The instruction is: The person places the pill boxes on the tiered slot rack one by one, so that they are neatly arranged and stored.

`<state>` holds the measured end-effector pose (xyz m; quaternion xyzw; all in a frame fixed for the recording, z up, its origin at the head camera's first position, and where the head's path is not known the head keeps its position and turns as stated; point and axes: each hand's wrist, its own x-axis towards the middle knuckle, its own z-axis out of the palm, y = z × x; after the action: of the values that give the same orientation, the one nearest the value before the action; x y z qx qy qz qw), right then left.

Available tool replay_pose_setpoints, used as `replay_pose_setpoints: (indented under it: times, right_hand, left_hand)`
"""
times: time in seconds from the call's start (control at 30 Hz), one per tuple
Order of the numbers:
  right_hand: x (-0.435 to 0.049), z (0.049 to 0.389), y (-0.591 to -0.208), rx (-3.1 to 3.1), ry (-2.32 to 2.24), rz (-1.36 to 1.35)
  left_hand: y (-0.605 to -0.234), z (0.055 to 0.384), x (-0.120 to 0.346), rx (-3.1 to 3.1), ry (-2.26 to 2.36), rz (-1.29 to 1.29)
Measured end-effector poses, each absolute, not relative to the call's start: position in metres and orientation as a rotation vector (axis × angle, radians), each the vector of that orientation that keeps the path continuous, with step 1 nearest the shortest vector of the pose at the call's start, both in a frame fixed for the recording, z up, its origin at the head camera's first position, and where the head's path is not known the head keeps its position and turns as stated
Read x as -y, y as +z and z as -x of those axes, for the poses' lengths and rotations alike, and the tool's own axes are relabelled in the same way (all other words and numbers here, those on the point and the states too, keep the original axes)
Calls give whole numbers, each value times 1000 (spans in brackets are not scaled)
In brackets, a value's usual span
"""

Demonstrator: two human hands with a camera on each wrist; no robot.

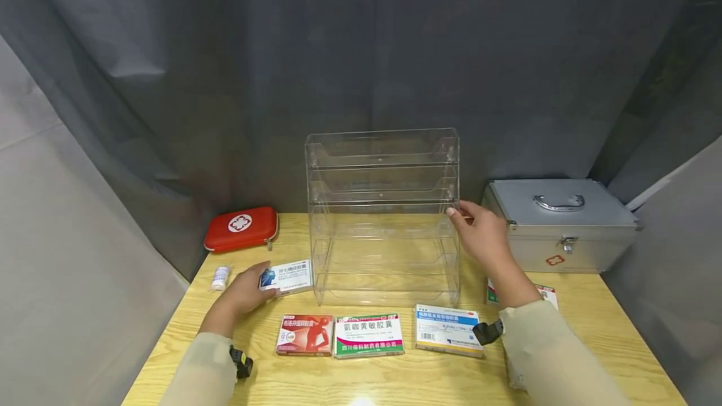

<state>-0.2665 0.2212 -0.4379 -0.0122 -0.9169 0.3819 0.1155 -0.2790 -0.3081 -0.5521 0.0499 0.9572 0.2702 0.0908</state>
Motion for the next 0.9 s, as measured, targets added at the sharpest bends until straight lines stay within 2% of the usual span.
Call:
replay_pose_setpoints:
  times: [0.47, 0.9]
  right_hand:
    - [-220, 273, -444, 2622, 1198, 86]
    - [-221, 272, -453, 2587, 1221, 100]
  left_hand:
    - [-543, 282, 311, -2825, 778, -64]
    - [-558, 278, 316, -2927, 865, 13]
